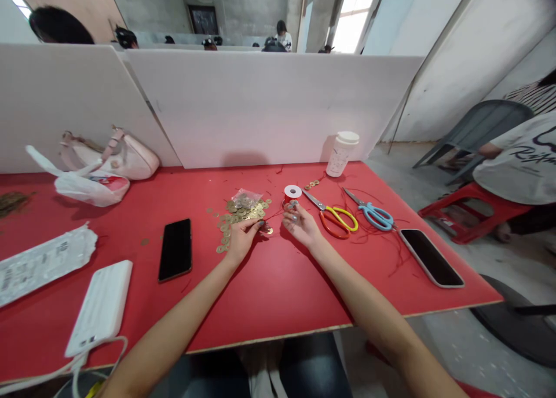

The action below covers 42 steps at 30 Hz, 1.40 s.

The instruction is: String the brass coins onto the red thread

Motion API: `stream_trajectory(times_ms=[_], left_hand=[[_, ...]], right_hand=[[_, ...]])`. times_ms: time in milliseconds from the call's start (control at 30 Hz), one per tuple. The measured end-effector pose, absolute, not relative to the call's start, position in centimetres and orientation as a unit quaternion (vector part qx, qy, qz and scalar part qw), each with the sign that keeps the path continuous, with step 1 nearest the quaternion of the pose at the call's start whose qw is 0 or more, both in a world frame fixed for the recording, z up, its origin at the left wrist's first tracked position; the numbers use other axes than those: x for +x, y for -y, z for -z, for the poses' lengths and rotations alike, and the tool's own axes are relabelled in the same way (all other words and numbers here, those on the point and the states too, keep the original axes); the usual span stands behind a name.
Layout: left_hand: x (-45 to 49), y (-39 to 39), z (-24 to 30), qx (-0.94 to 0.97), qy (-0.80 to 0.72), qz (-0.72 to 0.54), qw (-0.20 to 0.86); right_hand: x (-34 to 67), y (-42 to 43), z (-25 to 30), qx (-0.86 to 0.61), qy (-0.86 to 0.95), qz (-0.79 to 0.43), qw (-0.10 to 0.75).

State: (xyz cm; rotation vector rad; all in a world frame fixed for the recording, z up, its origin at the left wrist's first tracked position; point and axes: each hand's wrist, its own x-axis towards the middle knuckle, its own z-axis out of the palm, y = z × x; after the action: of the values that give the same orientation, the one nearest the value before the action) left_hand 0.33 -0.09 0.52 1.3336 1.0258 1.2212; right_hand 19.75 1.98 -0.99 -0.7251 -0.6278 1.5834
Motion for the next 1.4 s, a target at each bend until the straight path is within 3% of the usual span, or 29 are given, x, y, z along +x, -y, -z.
stream_trajectory(times_ms=[167, 367, 567, 733, 967, 1167, 1400], left_hand=[[-0.1, 0.1, -0.7, 0.604, -0.379, -0.504, 0.488], [0.1, 0.2, 0.1, 0.544, -0.336, -0.474, 0.605], [-0.3, -0.8, 0.4, 0.541, -0.366, -0.5, 0.569], [-0.8, -1.0, 0.0, 0.619, -0.37, -0.428, 0.545], [-0.7, -0.8, 0.1, 0.777, -0.331, -0.411, 0.345], [0.0, 0.3, 0.6, 0.844, -0.317, -0.397, 0.172], [-0.2, 0.2, -0.3, 0.831, -0.337, -0.411, 0.166]], right_hand=[[19.5, -2.3, 1.6, -0.351, 0.272, -0.7, 0.559], [18.4, -1.5, 2.1, -0.352, 0.333, -0.702, 0.521], [17.3, -1.0, 1.5, -0.356, 0.441, -0.595, 0.571], [17.4, -0.7, 0.7, -0.38, 0.553, -0.507, 0.541], [17.3, -0.5, 0.6, -0.412, 0.619, -0.423, 0.518], [16.5, -0.3, 1.1, -0.428, 0.528, -0.483, 0.552], [16.0, 0.1, 1.2, -0.411, 0.484, -0.524, 0.568]])
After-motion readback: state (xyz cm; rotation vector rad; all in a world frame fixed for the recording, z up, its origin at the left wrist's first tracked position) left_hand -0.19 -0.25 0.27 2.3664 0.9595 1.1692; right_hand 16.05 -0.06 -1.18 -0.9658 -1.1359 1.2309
